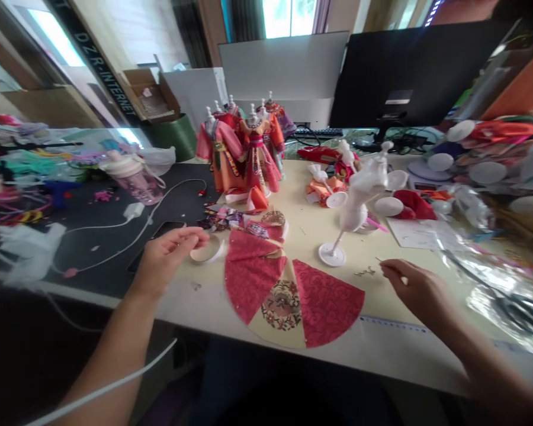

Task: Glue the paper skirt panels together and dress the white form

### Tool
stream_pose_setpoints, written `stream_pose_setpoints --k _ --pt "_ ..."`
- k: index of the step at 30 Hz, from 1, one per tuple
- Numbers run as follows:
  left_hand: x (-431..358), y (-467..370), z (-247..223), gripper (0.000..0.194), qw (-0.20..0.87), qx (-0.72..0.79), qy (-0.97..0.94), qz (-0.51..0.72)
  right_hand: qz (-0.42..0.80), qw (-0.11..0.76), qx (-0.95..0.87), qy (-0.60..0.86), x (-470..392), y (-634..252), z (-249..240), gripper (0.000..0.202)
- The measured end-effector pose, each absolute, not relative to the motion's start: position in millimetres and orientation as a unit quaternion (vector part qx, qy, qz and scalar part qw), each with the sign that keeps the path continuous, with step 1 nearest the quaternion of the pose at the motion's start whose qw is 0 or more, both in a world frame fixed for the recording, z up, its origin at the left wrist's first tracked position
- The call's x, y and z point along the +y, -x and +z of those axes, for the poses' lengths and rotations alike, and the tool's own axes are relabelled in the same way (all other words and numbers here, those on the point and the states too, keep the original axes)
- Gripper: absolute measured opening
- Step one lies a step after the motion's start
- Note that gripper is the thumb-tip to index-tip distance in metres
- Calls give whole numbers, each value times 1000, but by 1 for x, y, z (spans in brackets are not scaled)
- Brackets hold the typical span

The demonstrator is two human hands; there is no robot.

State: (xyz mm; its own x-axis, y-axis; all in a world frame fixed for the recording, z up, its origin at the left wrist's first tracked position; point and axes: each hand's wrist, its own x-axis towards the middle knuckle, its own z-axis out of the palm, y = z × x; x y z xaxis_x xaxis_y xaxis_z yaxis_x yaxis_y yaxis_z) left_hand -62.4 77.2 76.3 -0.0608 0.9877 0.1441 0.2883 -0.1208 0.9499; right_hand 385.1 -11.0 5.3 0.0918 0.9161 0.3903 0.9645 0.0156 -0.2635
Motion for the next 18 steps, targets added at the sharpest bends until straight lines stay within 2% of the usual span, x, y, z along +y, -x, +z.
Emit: stream_pose_setpoints --k 4,8,12,15,18 --pt "72 91 72 35 275 614 -551 493 -106 268 -626 724 -15 -383 4 21" --pt "68 103 61 31 186 669 -601 397 -128 305 -603 726 -14 -380 3 23" --pt "72 87 48 26 93 638 -699 307 -132 304 -608 721 -12 -379 -1 20" --pt "82 65 37 19 64 602 -751 265 -131 299 -624 710 -14 -379 -2 18" --pt "92 51 27 12 103 617 -736 259 -122 300 -630 706 -15 -378 -3 17"
